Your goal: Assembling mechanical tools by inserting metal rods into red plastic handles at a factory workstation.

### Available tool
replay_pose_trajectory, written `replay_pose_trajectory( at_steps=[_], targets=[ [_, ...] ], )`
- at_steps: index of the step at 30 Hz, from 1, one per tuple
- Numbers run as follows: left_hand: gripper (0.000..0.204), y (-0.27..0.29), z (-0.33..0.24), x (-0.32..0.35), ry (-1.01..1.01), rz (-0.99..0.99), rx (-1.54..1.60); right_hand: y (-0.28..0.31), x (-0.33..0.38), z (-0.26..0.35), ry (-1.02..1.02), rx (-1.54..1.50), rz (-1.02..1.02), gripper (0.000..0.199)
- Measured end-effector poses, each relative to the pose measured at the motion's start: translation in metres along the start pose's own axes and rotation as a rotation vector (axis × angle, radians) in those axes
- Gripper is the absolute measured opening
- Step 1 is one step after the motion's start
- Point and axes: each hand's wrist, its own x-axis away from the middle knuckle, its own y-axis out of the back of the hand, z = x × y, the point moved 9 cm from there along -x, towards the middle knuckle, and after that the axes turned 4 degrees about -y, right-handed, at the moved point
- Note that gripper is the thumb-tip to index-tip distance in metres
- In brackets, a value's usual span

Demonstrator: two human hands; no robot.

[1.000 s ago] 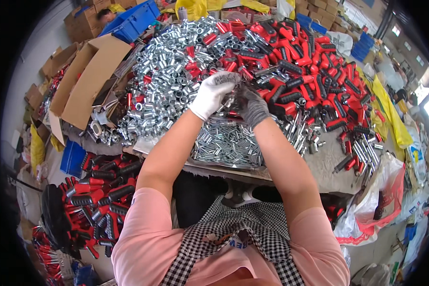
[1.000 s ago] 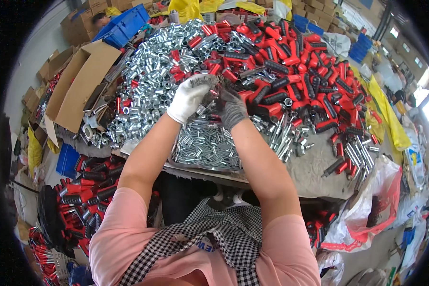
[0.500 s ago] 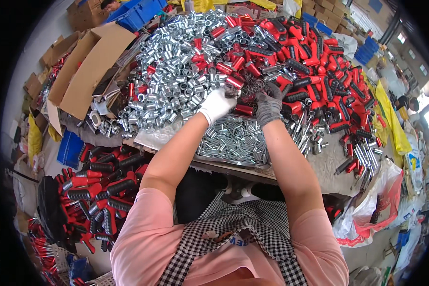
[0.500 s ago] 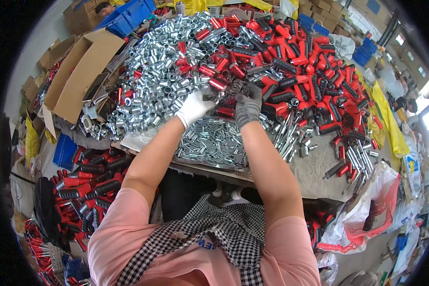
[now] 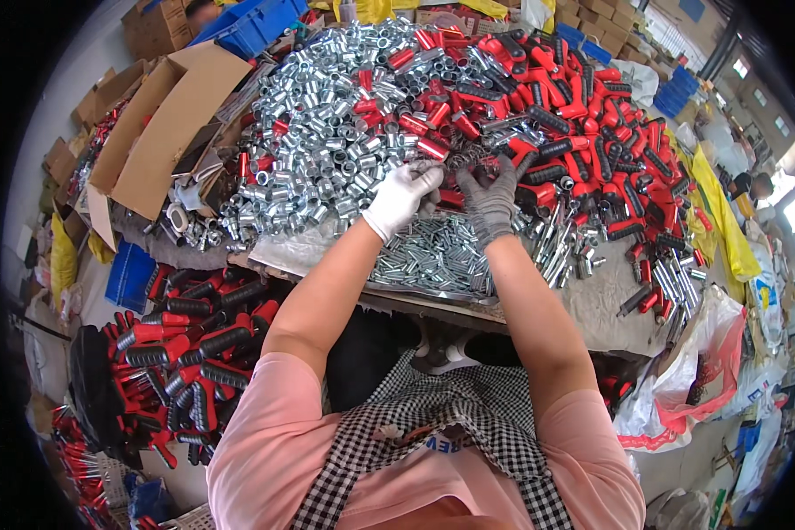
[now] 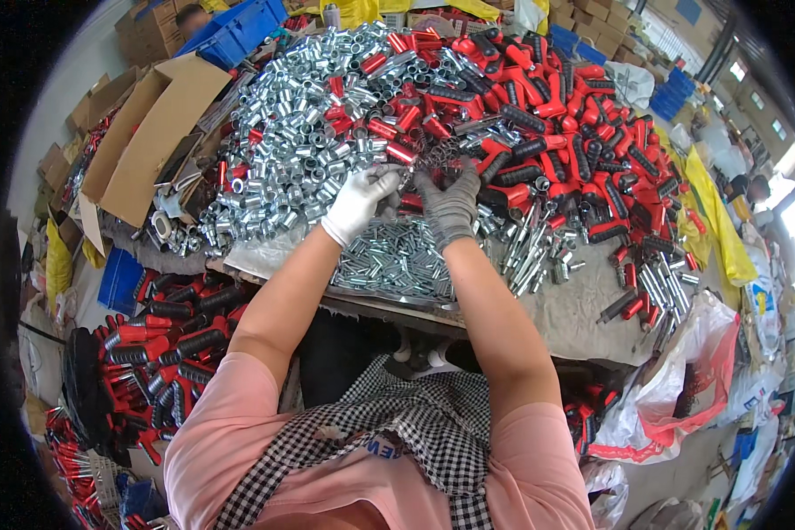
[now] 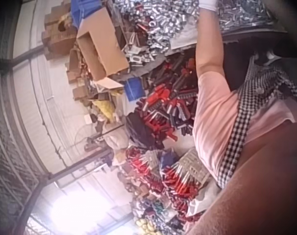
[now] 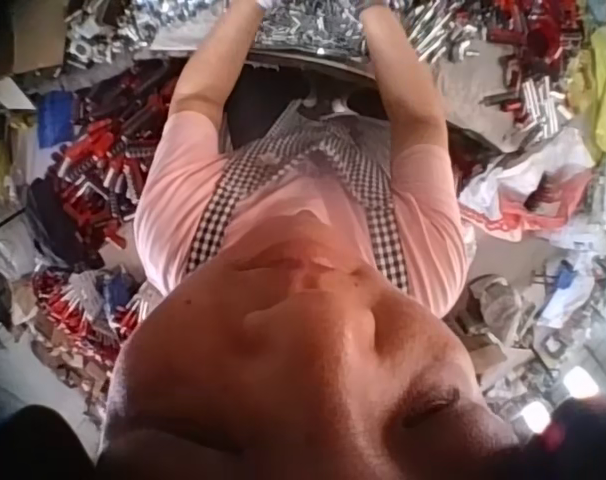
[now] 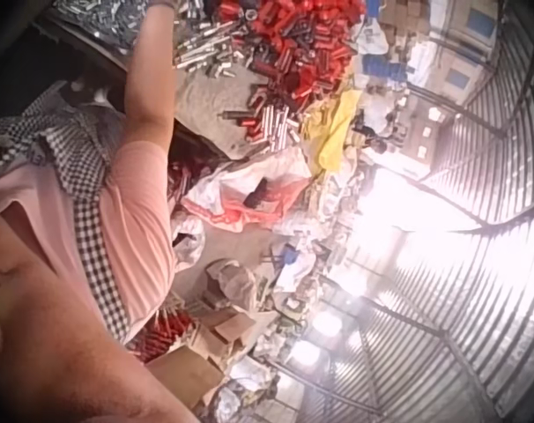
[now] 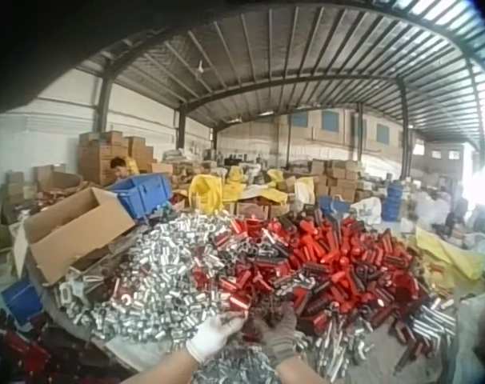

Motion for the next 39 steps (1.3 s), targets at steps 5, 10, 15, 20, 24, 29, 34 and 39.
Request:
replay_pose_trajectory(
  at_steps=[5, 10, 15, 20, 24, 29, 34, 39],
  targets=[
    [0.042, -0.006, 0.020, 0.000, -0.014, 0.061, 0.318, -0.030, 0.026, -0.035, -0.364, -0.496, 0.259, 0.081],
    [0.046, -0.031, 0.014, 0.013, -0.043, 0.235, -0.083, -0.039, 0.040, -0.027, -0.498, -1.110, 0.328, 0.072],
    [0.058, -0.028, -0.007, 0.013, -0.421, 0.098, -0.654, -0.035, 0.047, -0.007, -0.468, -1.092, 0.305, 0.067],
    [0.054, -0.031, 0.008, 0.024, -0.195, 0.105, -0.252, -0.026, 0.051, -0.035, -0.448, -1.051, 0.138, 0.065],
    [0.043, -0.022, -0.007, 0.033, -0.610, -0.020, -0.791, -0.015, 0.057, -0.022, -0.196, -0.678, 0.161, 0.055],
    [0.046, -0.041, -0.037, 0.049, -0.868, -0.156, -0.958, 0.002, 0.066, 0.001, 0.122, -0.534, 0.175, 0.037],
    [0.055, -0.049, -0.033, 0.047, -0.897, -0.050, -1.004, 0.006, 0.067, 0.001, -0.064, -0.624, 0.156, 0.044],
    [0.041, -0.044, -0.035, 0.052, -0.972, -0.160, -1.043, 0.010, 0.064, -0.001, 0.015, -0.706, 0.112, 0.027]
  ],
)
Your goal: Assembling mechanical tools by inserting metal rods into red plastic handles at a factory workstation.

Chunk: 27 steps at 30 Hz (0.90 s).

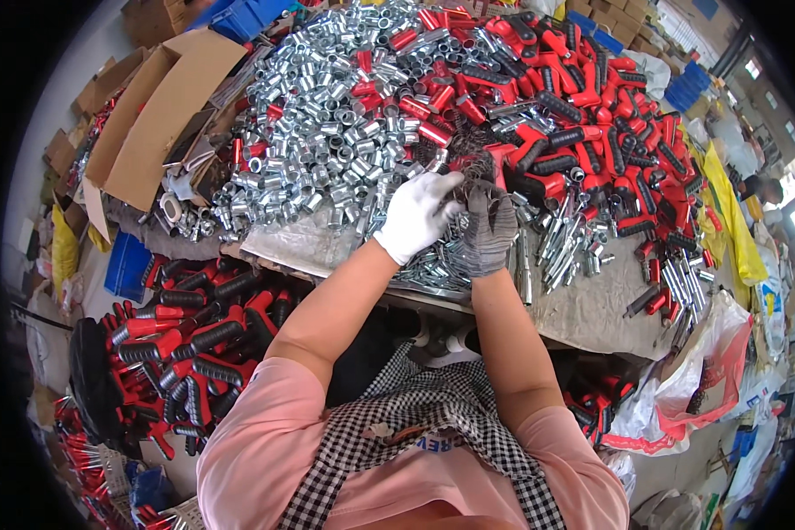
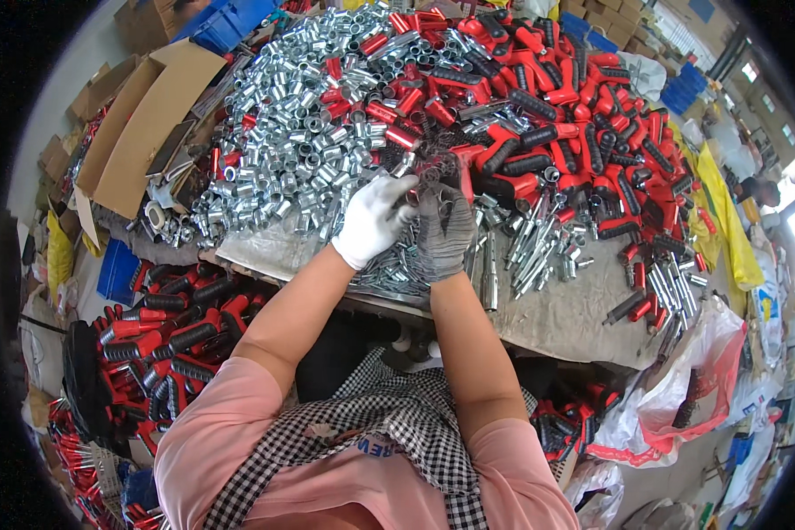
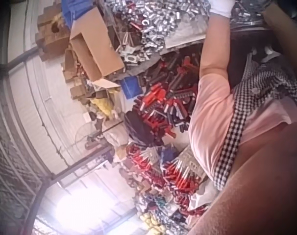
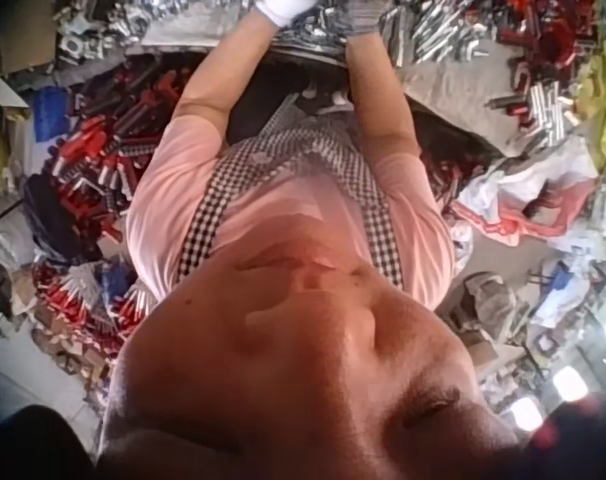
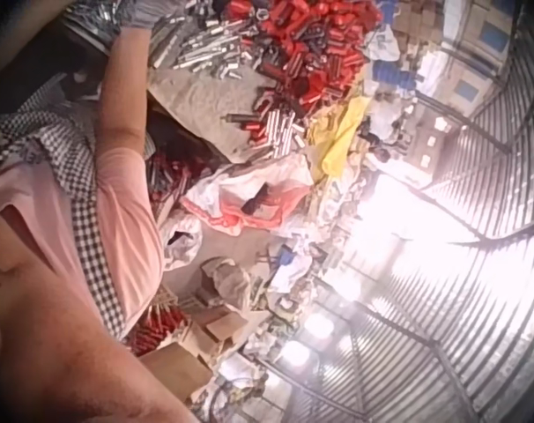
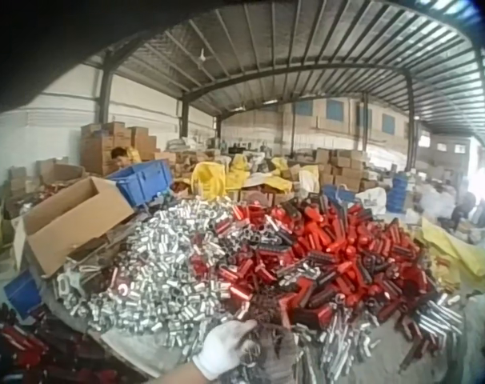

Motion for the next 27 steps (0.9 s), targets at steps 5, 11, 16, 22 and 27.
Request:
replay_pose_trajectory(
  at_steps=[5, 11, 16, 22, 27],
  targets=[
    [0.056, 0.005, 0.014, 0.003, 0.168, -0.033, 0.090, -0.013, -0.003, -0.001, -0.048, -0.274, 0.134, 0.032],
    [0.070, 0.001, 0.037, 0.010, 0.414, -0.008, 0.283, -0.014, -0.003, -0.009, -0.135, -0.344, 0.212, 0.028],
    [0.062, -0.006, 0.055, 0.027, 0.620, 0.022, 0.488, -0.017, -0.001, -0.004, -0.107, -0.053, 0.205, 0.029],
    [0.034, 0.004, 0.051, 0.018, 0.552, -0.027, 0.544, -0.019, 0.001, 0.022, 0.315, 0.507, 0.103, 0.039],
    [0.024, 0.003, 0.018, -0.003, 0.356, 0.106, 0.264, -0.005, -0.011, -0.025, -0.105, 0.068, 0.044, 0.060]
  ],
)
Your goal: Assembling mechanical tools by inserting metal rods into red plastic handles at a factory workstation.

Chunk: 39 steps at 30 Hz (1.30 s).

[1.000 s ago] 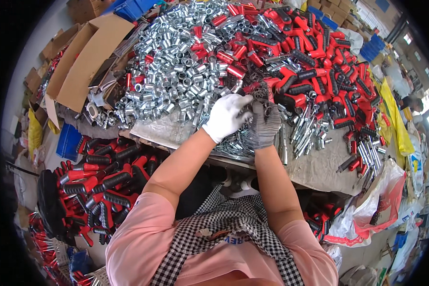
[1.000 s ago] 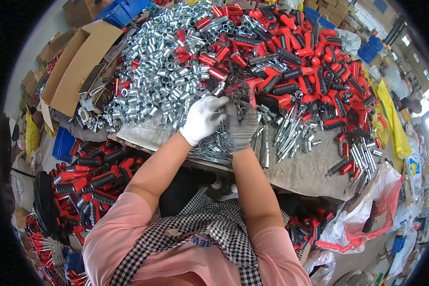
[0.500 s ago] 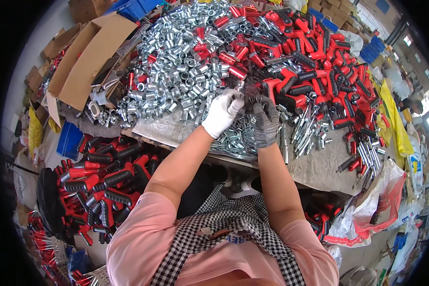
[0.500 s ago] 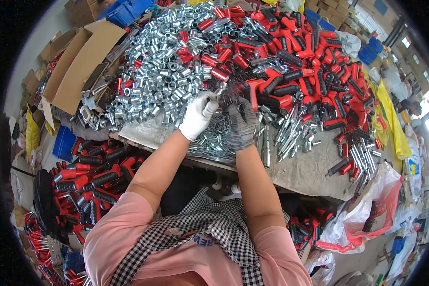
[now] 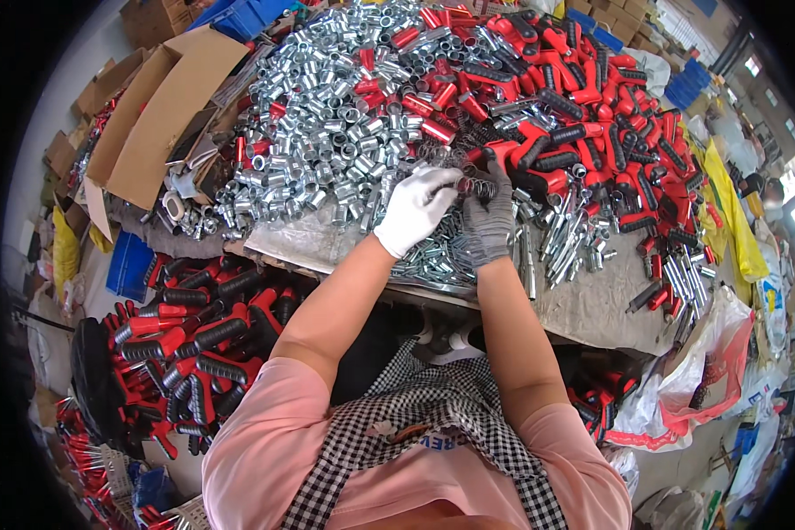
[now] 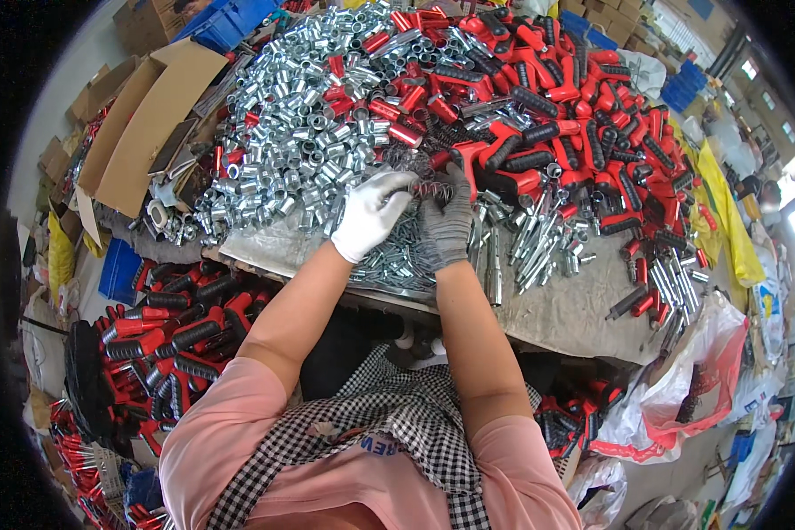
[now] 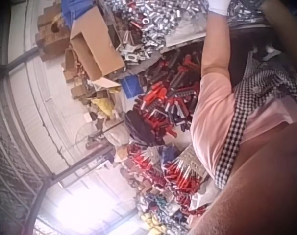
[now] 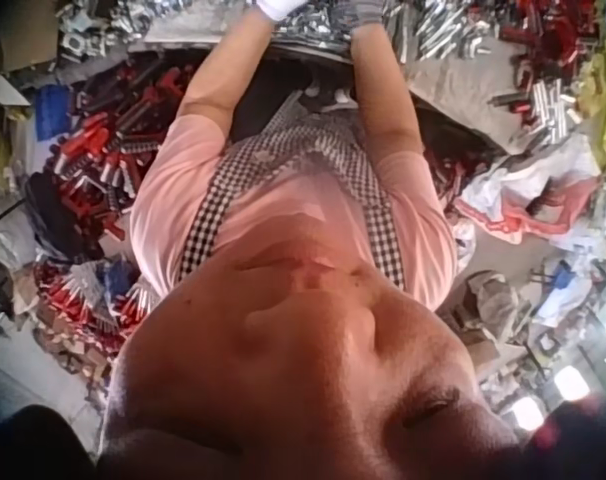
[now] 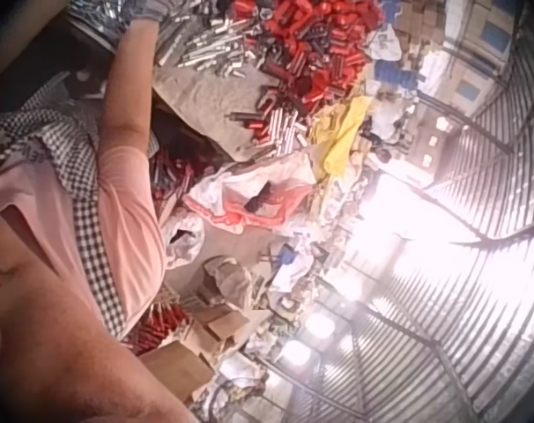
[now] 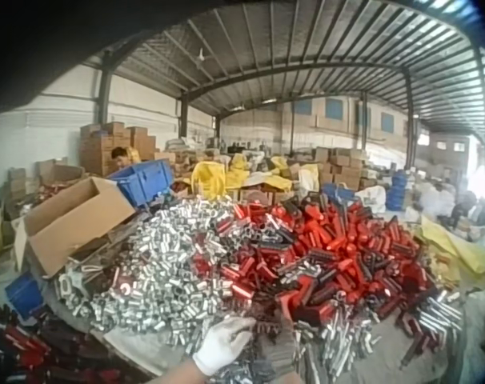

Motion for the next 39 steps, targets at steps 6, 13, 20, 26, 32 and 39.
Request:
replay_pose_trajectory(
  at_steps=[6, 13, 20, 26, 32, 39],
  targets=[
    [0.032, 0.007, 0.037, 0.008, 0.130, -0.057, 0.176, -0.015, 0.012, 0.011, -0.056, -0.472, 0.243, 0.053],
    [0.031, 0.008, 0.028, 0.004, 0.122, -0.098, 0.210, -0.004, 0.004, -0.006, -0.315, -0.411, 0.144, 0.024],
    [0.037, 0.000, 0.036, 0.022, 0.551, 0.013, 0.802, -0.008, 0.016, 0.101, 0.282, 0.215, 0.196, 0.026],
    [0.053, -0.035, -0.013, 0.068, 0.947, 0.549, 1.385, 0.001, 0.047, 0.151, 0.793, 0.617, 0.168, 0.029],
    [0.044, 0.027, -0.067, 0.033, -0.130, 0.073, -0.210, 0.013, 0.066, 0.142, 0.646, 0.651, 0.151, 0.034],
    [0.045, 0.034, -0.098, 0.035, -0.396, 0.090, -0.173, 0.010, 0.066, 0.108, 0.133, 0.538, 0.608, 0.049]
  ],
)
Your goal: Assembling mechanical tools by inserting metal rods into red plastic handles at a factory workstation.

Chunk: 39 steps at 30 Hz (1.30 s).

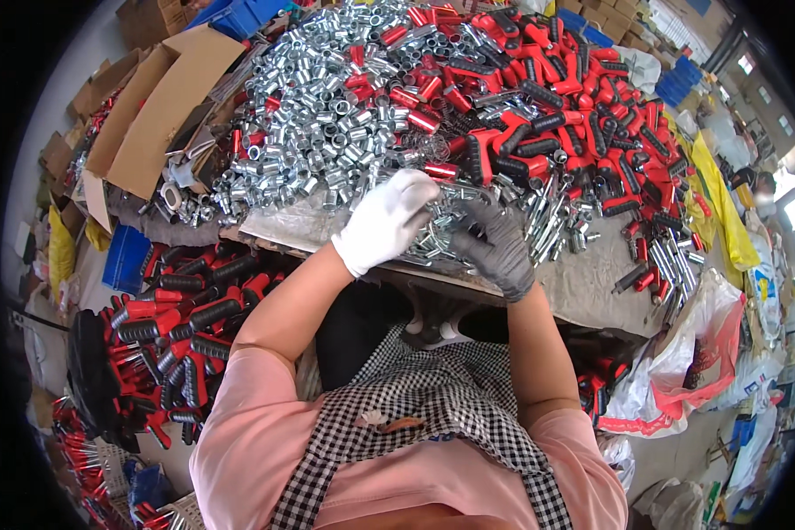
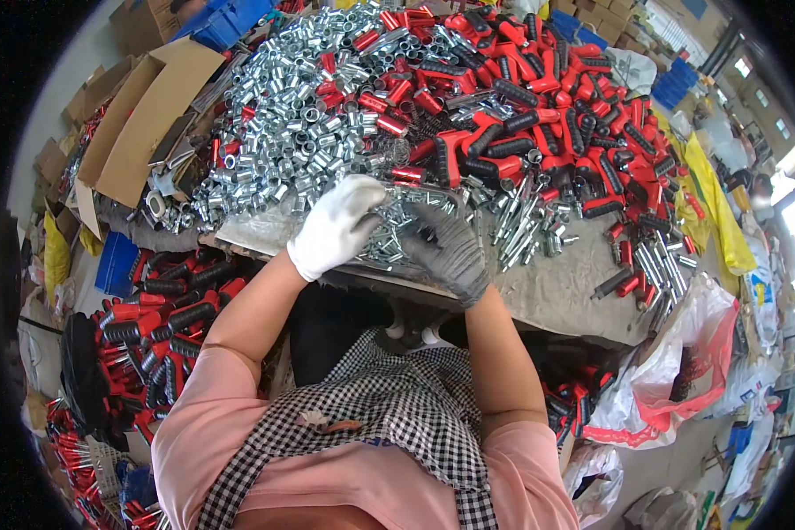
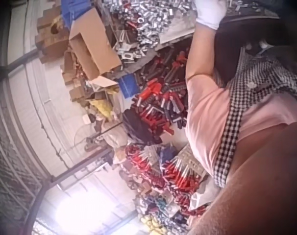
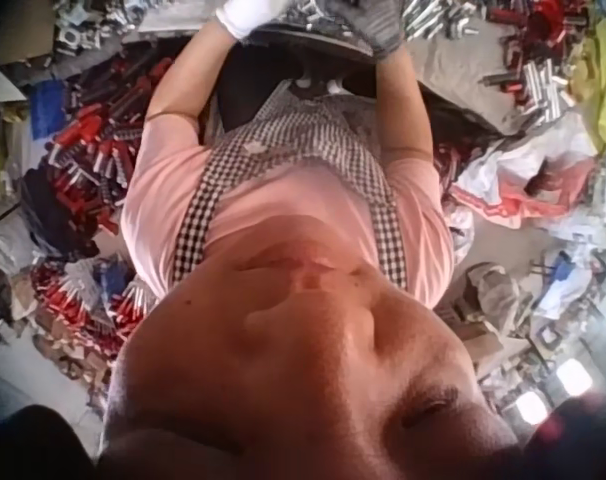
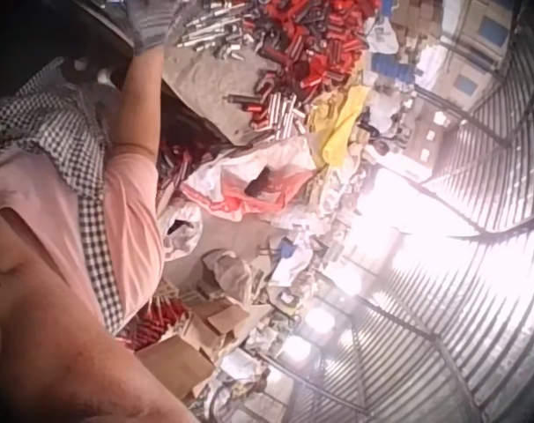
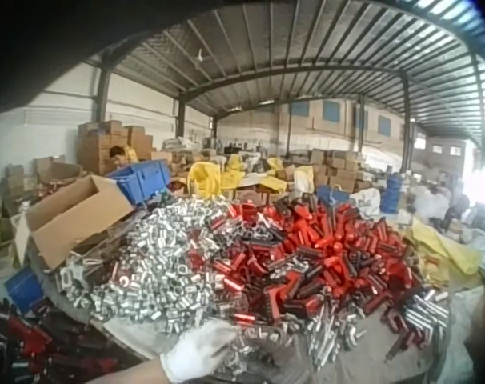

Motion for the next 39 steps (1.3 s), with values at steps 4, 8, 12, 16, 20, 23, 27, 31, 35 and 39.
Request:
replay_pose_trajectory(
  at_steps=[4, 8, 12, 16, 20, 23, 27, 31, 35, 39],
  targets=[
    [0.039, -0.007, -0.005, -0.007, -0.039, 0.163, 0.032, -0.016, 0.012, -0.007, -0.239, -0.536, 0.229, 0.054],
    [0.033, -0.013, -0.001, -0.007, 0.095, 0.224, 0.143, 0.004, 0.012, -0.002, -0.309, -0.486, 0.103, 0.048],
    [0.034, -0.019, 0.007, -0.003, 0.230, 0.352, 0.276, 0.024, 0.010, 0.002, -0.137, -0.280, 0.009, 0.036],
    [0.049, -0.031, 0.010, 0.014, 0.384, 0.569, 0.628, 0.030, 0.014, 0.033, 0.131, 0.058, -0.072, 0.034],
    [0.059, -0.058, -0.005, 0.041, 0.812, 0.579, 1.652, 0.029, 0.019, 0.055, 0.320, 0.217, -0.193, 0.035],
    [0.036, -0.068, -0.025, 0.042, 0.903, 0.376, 2.291, 0.026, 0.031, 0.058, 0.465, 0.392, -0.373, 0.038],
    [0.055, -0.049, 0.017, 0.035, 0.553, 0.377, 1.025, 0.027, 0.033, 0.047, 0.334, 0.340, -0.321, 0.035],
    [0.062, -0.007, -0.026, 0.004, 0.064, 0.190, 0.045, 0.024, 0.033, 0.031, 0.163, 0.410, -0.288, 0.037],
    [0.058, -0.010, -0.023, 0.004, 0.198, 0.195, -0.079, 0.013, 0.032, 0.052, 0.202, 0.448, -0.257, 0.045],
    [0.042, -0.005, -0.027, 0.021, 0.091, 0.163, -0.078, 0.009, 0.042, 0.034, 0.221, 0.333, -0.162, 0.056]
  ],
)
